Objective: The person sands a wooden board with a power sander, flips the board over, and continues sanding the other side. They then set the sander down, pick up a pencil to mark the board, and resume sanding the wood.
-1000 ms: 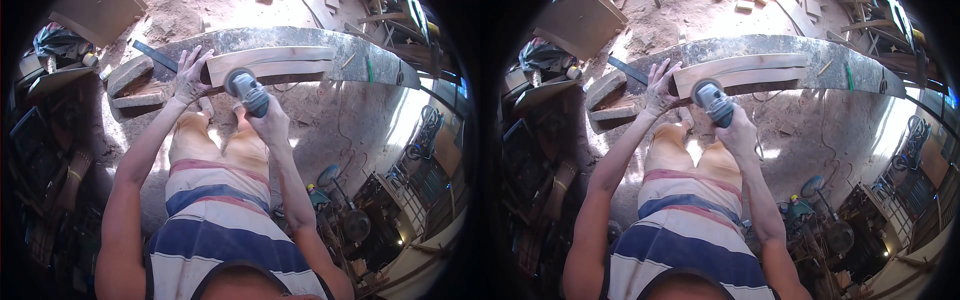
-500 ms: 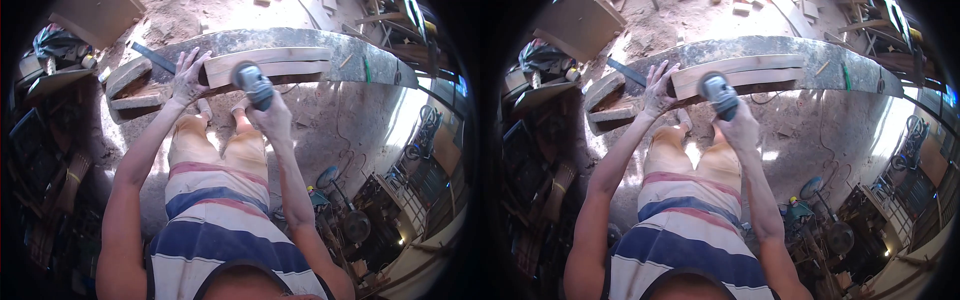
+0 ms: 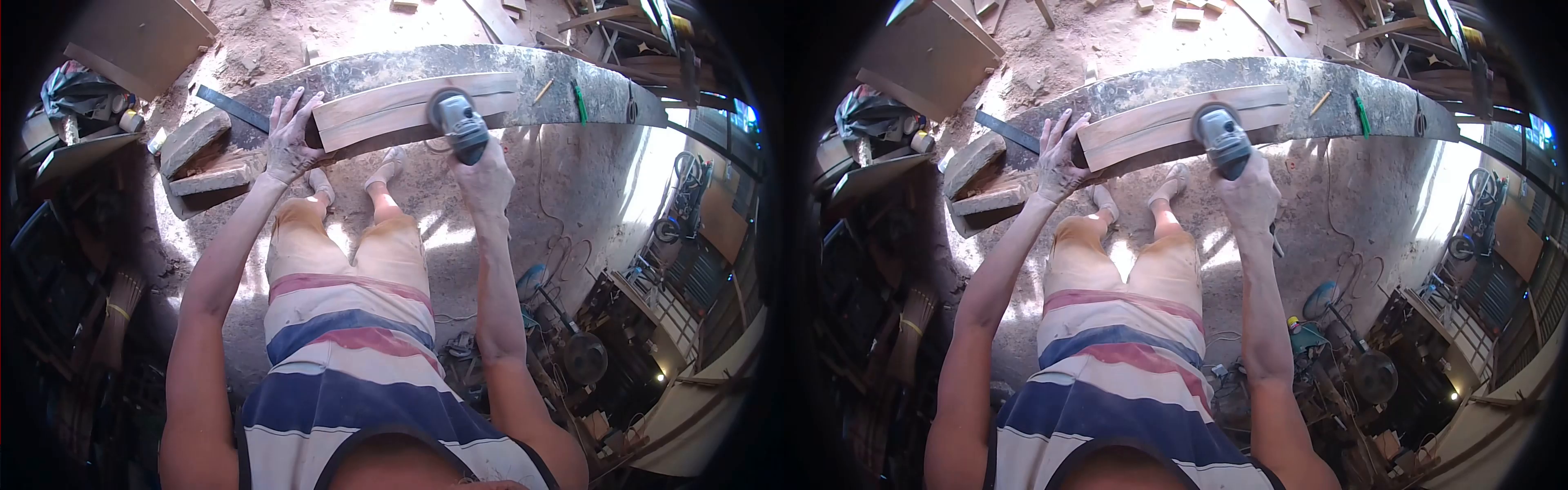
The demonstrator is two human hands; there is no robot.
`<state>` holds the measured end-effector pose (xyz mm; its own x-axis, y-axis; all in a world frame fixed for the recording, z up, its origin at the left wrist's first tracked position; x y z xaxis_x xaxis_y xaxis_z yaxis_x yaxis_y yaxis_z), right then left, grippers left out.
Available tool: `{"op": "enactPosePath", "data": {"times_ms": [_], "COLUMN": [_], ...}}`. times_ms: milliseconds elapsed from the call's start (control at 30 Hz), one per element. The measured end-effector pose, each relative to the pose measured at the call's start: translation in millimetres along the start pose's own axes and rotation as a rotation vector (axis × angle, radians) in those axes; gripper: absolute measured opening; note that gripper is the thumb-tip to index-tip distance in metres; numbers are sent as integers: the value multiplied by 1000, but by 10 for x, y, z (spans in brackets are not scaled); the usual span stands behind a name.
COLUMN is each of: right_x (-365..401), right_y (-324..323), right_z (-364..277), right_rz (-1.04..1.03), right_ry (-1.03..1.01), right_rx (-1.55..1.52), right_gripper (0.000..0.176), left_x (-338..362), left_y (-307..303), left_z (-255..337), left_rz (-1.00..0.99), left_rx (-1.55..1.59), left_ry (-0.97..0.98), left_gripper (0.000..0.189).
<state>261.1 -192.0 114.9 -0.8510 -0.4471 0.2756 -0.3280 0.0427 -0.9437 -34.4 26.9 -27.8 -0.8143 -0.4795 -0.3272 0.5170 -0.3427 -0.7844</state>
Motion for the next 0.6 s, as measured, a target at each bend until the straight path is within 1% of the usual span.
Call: {"op": "enactPosePath", "data": {"times_ms": [100, 200, 300, 333, 433, 467, 500, 567, 600], "right_x": [29, 120, 215, 224, 197, 177, 175, 173, 203], "right_y": [83, 225, 313, 353, 285, 295, 241, 253, 271], "right_z": [7, -207, -455, -467, -435, -354, -337, -264, -277], "right_rz": [39, -73, -228, -230, -188, -125, -108, -56, -70], "right_ry": [64, 12, -82, -115, -78, -60, 7, 80, 71], "right_rx": [-37, -126, -198, -177, -167, -130, -136, -100, -119], "right_gripper": [57, 57, 58, 58, 59, 61, 62, 59, 58], "left_x": [1, 4, -11, -23, -68, -68, -48, -28, -12], "left_y": [3, -2, -14, -38, -91, -99, -83, -34, -38], "left_z": [13, 0, 15, 39, 73, 78, 69, 55, 75], "left_rz": [8, -12, -11, -16, -31, -64, -56, -38, -27], "left_rx": [4, -16, 7, 18, 21, 17, 8, -11, 11], "left_ry": [2, -1, -14, -23, -45, -59, -52, -35, -44], "left_gripper": [103, 103, 102, 99, 97, 98, 98, 97, 97]}}
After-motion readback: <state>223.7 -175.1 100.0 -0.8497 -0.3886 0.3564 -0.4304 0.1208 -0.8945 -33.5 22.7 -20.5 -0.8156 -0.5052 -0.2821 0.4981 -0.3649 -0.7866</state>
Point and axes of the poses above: each hand's wrist, its own x-axis away from the middle knuckle, its own y-axis out of the palm, z = x × y, the point moved 3 cm from there along -x, towards the middle knuckle, and after that the axes turned 14 degrees about y, right-handed, at the moved point
